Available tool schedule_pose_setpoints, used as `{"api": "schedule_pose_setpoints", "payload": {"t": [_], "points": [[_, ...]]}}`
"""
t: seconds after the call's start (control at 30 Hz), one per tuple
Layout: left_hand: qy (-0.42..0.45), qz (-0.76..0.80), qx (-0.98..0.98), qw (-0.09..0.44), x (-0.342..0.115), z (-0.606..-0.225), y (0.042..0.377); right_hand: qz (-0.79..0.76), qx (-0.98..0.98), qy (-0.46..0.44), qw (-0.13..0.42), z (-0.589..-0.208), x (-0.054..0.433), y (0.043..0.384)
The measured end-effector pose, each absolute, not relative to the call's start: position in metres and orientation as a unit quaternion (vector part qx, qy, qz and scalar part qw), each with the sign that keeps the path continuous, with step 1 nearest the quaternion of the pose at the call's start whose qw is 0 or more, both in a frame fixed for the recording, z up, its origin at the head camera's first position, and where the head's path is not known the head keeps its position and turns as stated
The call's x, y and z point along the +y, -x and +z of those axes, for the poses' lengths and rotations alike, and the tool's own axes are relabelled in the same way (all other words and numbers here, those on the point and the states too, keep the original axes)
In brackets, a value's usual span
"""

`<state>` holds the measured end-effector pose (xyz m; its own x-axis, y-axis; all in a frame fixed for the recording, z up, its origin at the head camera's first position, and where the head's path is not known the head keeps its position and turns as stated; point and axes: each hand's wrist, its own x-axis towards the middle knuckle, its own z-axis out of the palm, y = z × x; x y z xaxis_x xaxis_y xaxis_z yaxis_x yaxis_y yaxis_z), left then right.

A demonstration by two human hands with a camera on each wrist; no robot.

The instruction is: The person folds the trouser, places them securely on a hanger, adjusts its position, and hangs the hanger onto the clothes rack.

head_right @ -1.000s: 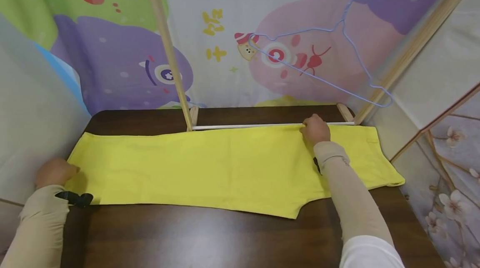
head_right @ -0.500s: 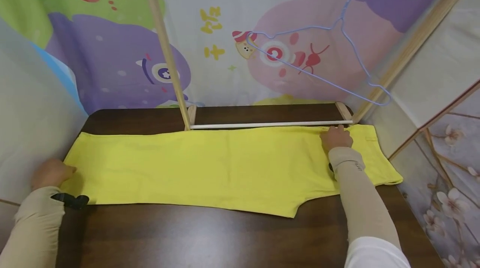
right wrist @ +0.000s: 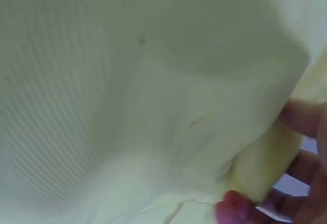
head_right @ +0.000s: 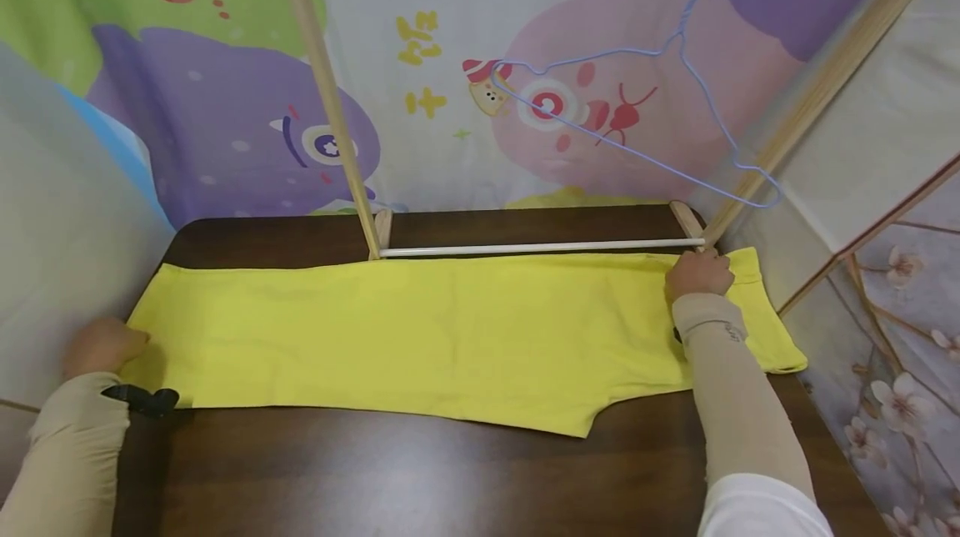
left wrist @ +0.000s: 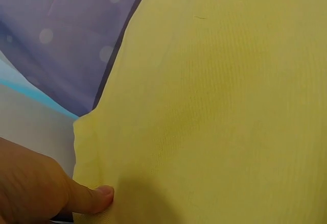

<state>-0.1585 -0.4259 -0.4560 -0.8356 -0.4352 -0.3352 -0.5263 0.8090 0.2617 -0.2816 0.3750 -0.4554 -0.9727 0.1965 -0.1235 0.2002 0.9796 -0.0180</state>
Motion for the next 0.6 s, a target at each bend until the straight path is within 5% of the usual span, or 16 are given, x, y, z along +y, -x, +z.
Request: {"api": "schedule_pose_setpoints", "payload": {"t": [0.23,0.6], "points": [[0.260,0.182,0.940,0.126,-0.422,-0.457,0.158,-0.039,0.994,-0.097,-0.031,-0.452,0.382,0.282],[0.257,0.188,0.942,0.108,-0.424,-0.458,0.155,-0.047,0.997,-0.038,-0.045,-0.455,0.386,0.271]]}}
